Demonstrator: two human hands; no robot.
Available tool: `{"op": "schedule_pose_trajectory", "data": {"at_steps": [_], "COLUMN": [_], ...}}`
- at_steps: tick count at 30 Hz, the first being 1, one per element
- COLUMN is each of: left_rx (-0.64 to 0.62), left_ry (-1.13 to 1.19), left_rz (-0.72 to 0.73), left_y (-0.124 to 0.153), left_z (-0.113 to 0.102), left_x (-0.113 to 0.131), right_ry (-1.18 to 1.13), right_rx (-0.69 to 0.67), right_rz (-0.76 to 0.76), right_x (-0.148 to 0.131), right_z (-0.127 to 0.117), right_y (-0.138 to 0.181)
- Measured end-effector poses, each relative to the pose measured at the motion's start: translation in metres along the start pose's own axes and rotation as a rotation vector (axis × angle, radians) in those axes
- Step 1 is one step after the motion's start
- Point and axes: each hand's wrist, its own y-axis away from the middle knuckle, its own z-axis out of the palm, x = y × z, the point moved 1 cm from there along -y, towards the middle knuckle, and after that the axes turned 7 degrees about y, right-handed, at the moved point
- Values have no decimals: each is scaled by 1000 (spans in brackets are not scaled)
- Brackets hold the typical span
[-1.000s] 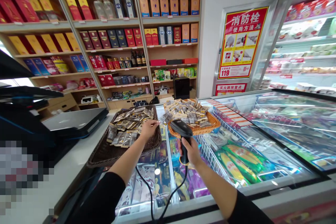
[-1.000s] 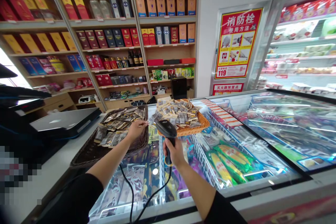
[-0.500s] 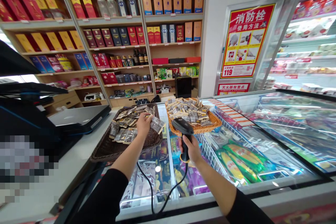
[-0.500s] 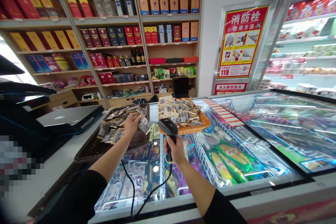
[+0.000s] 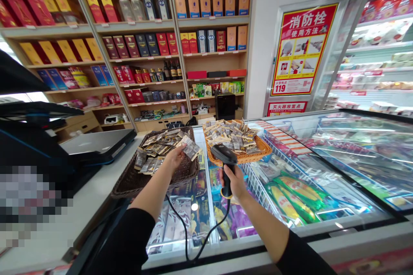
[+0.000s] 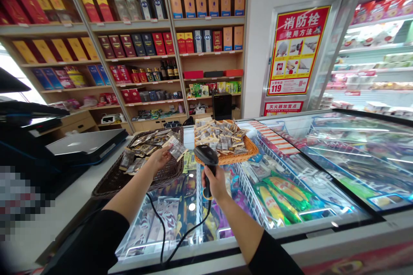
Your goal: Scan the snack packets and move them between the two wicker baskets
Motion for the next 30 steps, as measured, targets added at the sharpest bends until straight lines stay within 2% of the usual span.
{"op": "schedule_pose_trajectory", "data": {"at_steps": [2,6,7,9,12,15,17,23,30], "left_rx": [-18,-204,-242,-287,-286,-287,-300,-332,-234], "left_ry": [-62,-313,-331,-316,-283,-288,-284,-267,-316], "left_rz": [8,-62,-46,80,350,488,505,510,529], "left_y": [1,6,7,9,10,11,12,14,16], "left_z": [-1,2,4,8,13,16,17,18,17], "left_x": [0,-8,-9,-10,-8,-6,-6,-7,-7], "right_ry": [0,1,5,29,93,183,254,335,310], "right_rx": [3,8,12,16,1,-61,-93,-48,-46], "right_rz": [1,-3,-5,-10,-7,11,22,44,57], "right_x": [0,-2,-2,-3,-3,-5,-6,-6,-1], "right_z": [0,1,1,1,1,3,4,3,2], "right_y": [0,1,1,2,4,6,8,8,7]}}
